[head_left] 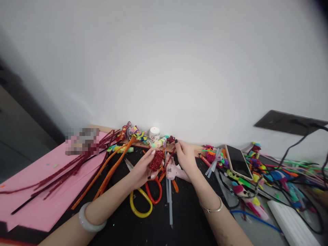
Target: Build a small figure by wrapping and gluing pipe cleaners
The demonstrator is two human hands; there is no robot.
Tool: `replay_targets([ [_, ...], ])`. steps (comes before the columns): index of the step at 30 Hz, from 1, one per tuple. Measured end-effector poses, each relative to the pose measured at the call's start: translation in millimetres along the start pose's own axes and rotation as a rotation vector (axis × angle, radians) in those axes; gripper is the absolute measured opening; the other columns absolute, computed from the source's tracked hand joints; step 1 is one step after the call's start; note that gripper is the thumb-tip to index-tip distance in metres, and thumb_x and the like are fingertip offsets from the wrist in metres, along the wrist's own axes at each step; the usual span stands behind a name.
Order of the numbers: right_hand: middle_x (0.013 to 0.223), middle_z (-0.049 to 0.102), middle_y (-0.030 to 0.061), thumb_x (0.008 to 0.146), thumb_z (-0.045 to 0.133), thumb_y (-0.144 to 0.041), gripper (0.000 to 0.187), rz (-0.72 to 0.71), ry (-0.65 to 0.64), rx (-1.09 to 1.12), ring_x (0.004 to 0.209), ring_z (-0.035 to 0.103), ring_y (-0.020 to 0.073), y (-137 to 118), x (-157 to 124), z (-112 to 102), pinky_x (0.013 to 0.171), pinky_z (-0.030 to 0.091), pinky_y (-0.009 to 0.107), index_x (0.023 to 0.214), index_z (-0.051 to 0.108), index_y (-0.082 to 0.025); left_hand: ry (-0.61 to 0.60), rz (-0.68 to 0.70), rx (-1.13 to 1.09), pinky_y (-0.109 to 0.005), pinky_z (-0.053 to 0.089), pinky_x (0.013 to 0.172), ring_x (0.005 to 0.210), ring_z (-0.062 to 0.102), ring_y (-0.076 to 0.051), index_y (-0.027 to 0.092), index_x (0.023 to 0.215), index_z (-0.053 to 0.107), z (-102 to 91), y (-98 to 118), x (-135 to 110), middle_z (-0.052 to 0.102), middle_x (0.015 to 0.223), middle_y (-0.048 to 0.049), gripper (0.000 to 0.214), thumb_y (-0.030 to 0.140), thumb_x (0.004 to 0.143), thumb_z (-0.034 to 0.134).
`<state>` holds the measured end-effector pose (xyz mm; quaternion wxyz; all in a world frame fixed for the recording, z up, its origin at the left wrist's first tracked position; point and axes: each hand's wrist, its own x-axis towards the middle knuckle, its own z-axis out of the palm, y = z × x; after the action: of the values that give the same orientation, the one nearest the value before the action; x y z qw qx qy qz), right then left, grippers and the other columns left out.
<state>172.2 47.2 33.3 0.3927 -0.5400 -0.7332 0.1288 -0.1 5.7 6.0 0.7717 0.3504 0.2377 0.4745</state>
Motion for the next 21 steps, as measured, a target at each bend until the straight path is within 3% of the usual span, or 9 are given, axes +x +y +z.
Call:
replay_targets([
  [3,0.089,0.065,0.005,0.089,0.036,-0.026,0.03,-0.043,-0.136,0.06,0.086,0.058,0.0203,-10,5,-1,0.074,0.04,0.03,0.109,0.058,-0.023,-0.017,-0.04,-0.025,-0.012,0.023,0.031,0.031,0.039,-0.001,0.025,0.106,0.043,0.7,1,0,0.059,0.076,-0.0006,0.027,0.041,0.086,0.049],
  [6,0.09,0.066,0.0082,0.087,0.04,-0.027,0.042,0.077,-0.173,-0.089,0.082,0.06,0.0224,-13,0,-7,0.07,0.039,0.03,0.13,0.041,-0.023,-0.025,-0.078,-0.035,-0.013,0.025,0.032,0.031,0.039,-0.001,0.025,0.108,0.043,1.6,1,-1,0.06,0.077,-0.0014,0.029,0.042,0.085,0.051],
  [9,0.086,0.065,0.0103,0.08,0.045,-0.022,0.042,0.246,-0.233,-0.311,0.072,0.06,0.023,-6,-17,-20,0.062,0.037,0.029,0.122,0.047,-0.019,-0.032,-0.104,-0.045,-0.012,0.025,0.032,0.032,0.039,-0.001,0.026,0.108,0.043,1.7,1,-2,0.06,0.076,-0.0012,0.03,0.04,0.084,0.052],
  [12,0.111,0.057,0.0141,0.067,0.055,-0.022,0.049,0.23,-0.309,-0.435,0.092,0.056,0.0283,4,-41,-32,0.068,0.037,0.031,0.115,0.052,-0.02,-0.016,-0.133,-0.066,-0.012,0.026,0.032,0.033,0.041,-0.002,0.027,0.107,0.043,0.7,-1,-1,0.06,0.077,-0.0014,0.029,0.039,0.083,0.054],
  [15,0.113,0.056,0.0106,0.063,0.052,-0.018,0.055,0.246,-0.413,-0.416,0.099,0.052,0.0282,9,-64,-31,0.072,0.037,0.032,0.117,0.05,-0.023,0.002,-0.144,-0.098,-0.014,0.03,0.034,0.035,0.044,-0.003,0.027,0.109,0.043,-2.2,-4,1,0.061,0.077,-0.0018,0.032,0.037,0.082,0.056],
  [21,0.099,0.062,0.0093,0.059,0.047,-0.011,0.058,0.328,-0.315,-0.347,0.094,0.054,0.0268,13,-80,-11,0.08,0.038,0.036,0.116,0.051,-0.02,0.116,-0.144,-0.123,-0.014,0.03,0.035,0.035,0.041,-0.003,0.029,0.111,0.042,-8.7,-7,5,0.06,0.076,-0.0002,0.036,0.036,0.081,0.059],
])
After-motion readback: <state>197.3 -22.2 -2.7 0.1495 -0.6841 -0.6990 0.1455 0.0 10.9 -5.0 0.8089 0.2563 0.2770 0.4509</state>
